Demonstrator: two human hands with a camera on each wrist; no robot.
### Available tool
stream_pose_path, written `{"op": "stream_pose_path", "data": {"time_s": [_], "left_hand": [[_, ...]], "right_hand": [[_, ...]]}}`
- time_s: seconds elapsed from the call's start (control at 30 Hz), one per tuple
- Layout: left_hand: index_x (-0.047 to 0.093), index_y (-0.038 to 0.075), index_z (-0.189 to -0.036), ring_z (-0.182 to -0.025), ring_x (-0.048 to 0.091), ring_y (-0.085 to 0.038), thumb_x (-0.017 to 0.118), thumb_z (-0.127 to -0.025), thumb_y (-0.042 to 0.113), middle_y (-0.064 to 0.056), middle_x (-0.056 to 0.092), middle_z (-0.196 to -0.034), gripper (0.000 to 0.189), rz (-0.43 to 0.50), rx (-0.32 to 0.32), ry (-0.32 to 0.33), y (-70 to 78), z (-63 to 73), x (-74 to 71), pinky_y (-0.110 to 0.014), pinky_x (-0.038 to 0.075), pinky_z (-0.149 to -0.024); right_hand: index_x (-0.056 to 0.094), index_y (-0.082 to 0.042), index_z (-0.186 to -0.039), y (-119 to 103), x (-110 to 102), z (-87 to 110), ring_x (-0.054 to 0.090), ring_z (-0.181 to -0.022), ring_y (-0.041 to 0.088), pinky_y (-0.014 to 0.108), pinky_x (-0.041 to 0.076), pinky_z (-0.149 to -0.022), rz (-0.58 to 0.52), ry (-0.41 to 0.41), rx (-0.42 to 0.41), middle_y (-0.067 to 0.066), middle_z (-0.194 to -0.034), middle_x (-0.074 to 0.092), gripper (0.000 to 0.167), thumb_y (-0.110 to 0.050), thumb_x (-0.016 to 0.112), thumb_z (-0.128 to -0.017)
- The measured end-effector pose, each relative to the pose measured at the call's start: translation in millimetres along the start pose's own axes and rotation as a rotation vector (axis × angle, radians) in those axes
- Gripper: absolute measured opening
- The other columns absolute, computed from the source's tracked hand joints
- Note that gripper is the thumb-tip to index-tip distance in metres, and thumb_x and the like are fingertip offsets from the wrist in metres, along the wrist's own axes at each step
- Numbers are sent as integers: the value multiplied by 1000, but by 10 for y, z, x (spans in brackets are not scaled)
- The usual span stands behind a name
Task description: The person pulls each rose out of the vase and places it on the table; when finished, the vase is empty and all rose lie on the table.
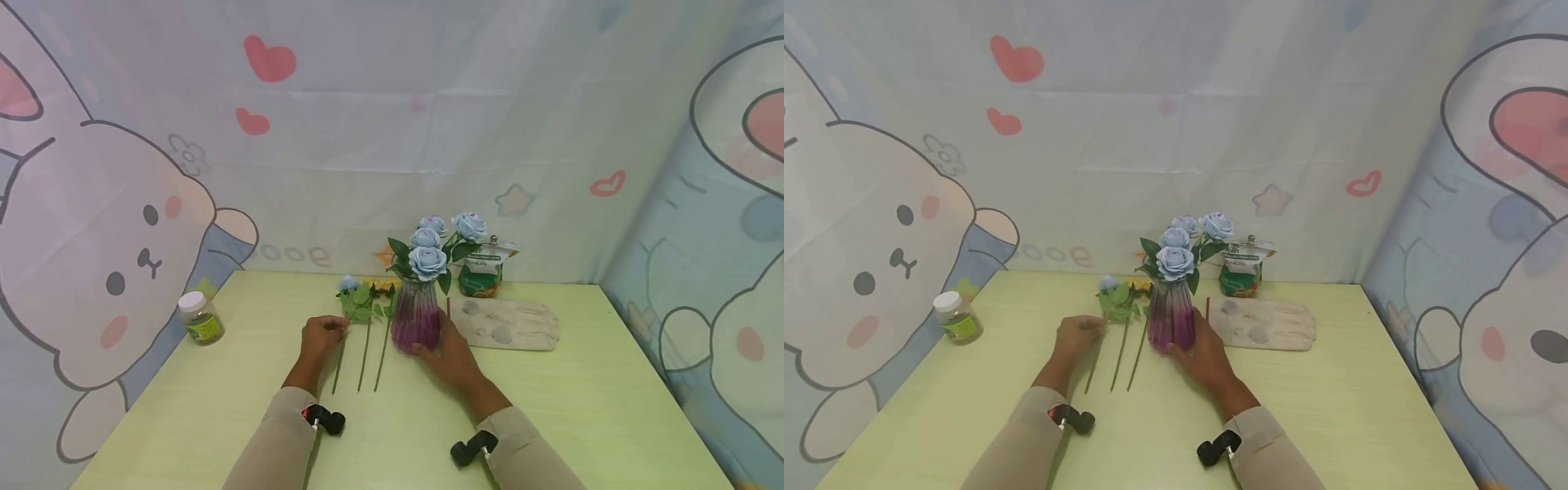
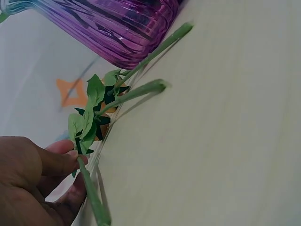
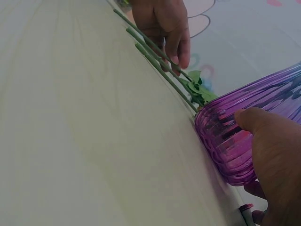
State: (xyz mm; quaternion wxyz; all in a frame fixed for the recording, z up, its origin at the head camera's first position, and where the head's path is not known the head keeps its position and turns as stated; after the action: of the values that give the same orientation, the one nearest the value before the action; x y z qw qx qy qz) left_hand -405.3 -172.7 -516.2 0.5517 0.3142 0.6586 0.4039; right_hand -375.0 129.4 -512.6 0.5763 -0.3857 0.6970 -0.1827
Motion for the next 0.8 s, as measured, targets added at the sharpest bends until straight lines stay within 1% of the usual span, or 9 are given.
{"op": "stream_pose_path", "data": {"time_s": [0.1, 0.2, 0.3, 0.43, 0.53, 0.67, 0.8], "left_hand": [[86, 5, -113, -130, 70, -43, 73, -103, 4, -19, 81, -123, 17, -35, 41, -2, 17, -5, 30, -56, 62, -102], [86, 5, -112, -133, 68, -44, 74, -102, 5, -20, 80, -126, 16, -29, 60, -7, 23, 1, 52, -60, 58, -108], [87, 5, -110, -135, 67, -44, 76, -101, 7, -20, 80, -129, 14, -16, 64, -10, 8, 0, 63, -62, 55, -113], [87, 6, -111, -137, 66, -43, 80, -99, 11, -19, 79, -130, 15, -6, 80, -26, -16, -16, 84, -62, 52, -117], [87, 7, -114, -136, 67, -42, 82, -98, 13, -18, 80, -130, 18, -11, 112, -35, -8, -27, 82, -62, 53, -116], [85, 7, -119, -136, 68, -44, 83, -98, 13, -20, 78, -131, 23, -23, 143, -30, 23, -29, 39, -62, 54, -114], [83, 5, -125, -123, 75, -46, 84, -97, 11, -24, 75, -136, 28, 10, 163, -29, 107, -7, 3, -60, 62, -102]], "right_hand": [[22, 2, -172, -16, -7, 0, 39, -162, 44, 59, 34, -133, -3, 1, -3, 25, -176, 35, 100, -42, 78, -102], [22, 2, -172, -13, -9, 0, 39, -162, 44, 59, 34, -133, 4, 4, -3, 25, -176, 35, 100, -43, 77, -102], [22, 2, -172, -10, -9, 5, 38, -163, 44, 59, 34, -133, 3, 3, 0, 25, -176, 35, 99, -43, 77, -102], [22, 1, -172, -21, -12, 11, 38, -163, 43, 58, 33, -134, -1, 0, -2, 25, -176, 35, 100, -42, 78, -102], [22, 2, -172, -22, -9, 9, 39, -163, 43, 58, 33, -134, -1, 1, -7, 25, -176, 35, 100, -42, 78, -101], [22, 3, -172, -14, 2, 0, 38, -163, 44, 59, 34, -133, 6, 3, -13, 26, -176, 35, 100, -43, 78, -102], [22, 3, -172, -11, 0, -5, 38, -163, 44, 59, 33, -133, 10, 9, -20, 26, -175, 35, 100, -43, 77, -102]]}}
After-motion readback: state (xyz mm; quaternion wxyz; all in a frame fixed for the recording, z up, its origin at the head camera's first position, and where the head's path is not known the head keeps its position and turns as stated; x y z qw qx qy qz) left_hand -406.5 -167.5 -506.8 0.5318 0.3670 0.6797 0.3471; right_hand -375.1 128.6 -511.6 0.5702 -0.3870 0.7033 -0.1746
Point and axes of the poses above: each hand's wrist, its own z-axis away from the middle knuckle, its own x-axis out of the palm, y = z × x, the point moved 9 cm from there along -z, towards the middle knuckle
